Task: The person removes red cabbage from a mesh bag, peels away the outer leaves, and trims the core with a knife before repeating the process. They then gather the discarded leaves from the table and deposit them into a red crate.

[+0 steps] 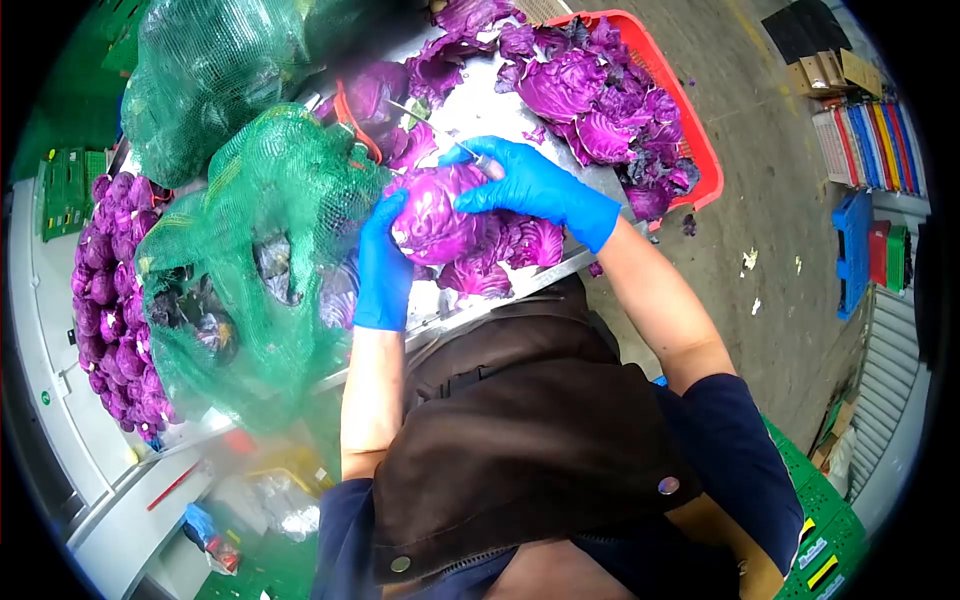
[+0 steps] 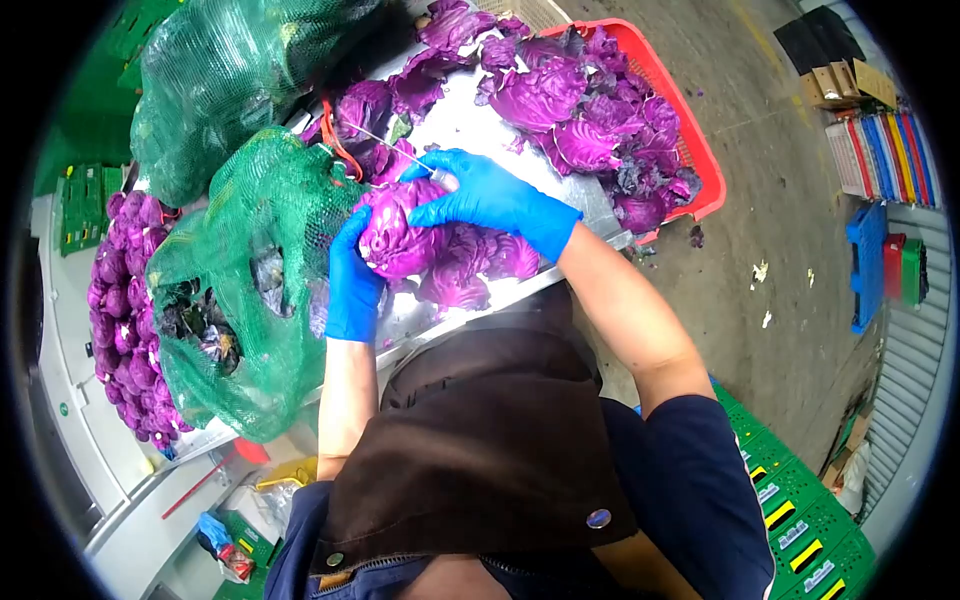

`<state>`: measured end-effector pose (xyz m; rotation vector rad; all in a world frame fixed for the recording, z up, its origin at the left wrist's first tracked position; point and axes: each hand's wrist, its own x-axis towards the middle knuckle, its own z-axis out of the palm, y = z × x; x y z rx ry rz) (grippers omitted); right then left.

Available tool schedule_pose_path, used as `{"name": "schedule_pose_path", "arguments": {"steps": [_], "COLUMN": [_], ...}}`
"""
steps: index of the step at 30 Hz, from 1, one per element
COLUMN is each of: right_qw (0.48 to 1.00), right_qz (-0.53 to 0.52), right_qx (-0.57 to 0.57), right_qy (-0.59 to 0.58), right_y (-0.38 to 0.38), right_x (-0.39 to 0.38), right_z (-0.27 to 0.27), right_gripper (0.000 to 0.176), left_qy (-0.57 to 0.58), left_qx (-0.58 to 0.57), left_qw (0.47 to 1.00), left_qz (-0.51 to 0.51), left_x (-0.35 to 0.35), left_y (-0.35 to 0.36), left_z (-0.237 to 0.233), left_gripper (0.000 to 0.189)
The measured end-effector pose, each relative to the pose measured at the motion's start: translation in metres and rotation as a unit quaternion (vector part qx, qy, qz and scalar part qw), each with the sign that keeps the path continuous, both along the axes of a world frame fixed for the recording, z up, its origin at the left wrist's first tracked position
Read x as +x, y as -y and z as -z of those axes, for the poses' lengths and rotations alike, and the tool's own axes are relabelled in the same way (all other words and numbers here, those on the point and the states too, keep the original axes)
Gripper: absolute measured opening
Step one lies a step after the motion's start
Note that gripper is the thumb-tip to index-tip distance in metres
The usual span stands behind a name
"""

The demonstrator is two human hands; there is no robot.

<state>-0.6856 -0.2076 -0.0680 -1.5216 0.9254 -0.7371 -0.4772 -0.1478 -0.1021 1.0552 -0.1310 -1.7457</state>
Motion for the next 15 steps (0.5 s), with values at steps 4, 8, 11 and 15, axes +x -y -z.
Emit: {"name": "schedule_pose_path", "arguments": {"steps": [4, 8, 11, 15], "right_qw": [0.997, 0.989, 0.987, 0.991], "right_qz": [-0.065, -0.092, -0.052, 0.111], "right_qx": [0.022, 0.103, 0.133, 0.068], "right_qy": [-0.023, 0.046, 0.078, 0.038], "right_y": [0.002, -0.002, -0.005, 0.016], "right_x": [-0.011, -0.018, -0.028, -0.053], "right_z": [-0.002, 0.0, -0.042, -0.06], "right_gripper": [0.036, 0.027, 0.02, 0.024], "left_qy": [0.02, 0.012, 0.011, -0.05], "left_qx": [0.005, 0.013, 0.025, 0.058], "left_qw": [1.0, 1.0, 1.0, 0.995], "left_qz": [0.007, 0.008, -0.012, -0.062], "left_x": [-0.005, -0.005, -0.004, -0.009], "left_y": [0.0, 0.002, -0.001, -0.001], "left_z": [-0.001, 0.007, 0.023, 0.015], "left_gripper": [0.043, 0.045, 0.047, 0.045]}}
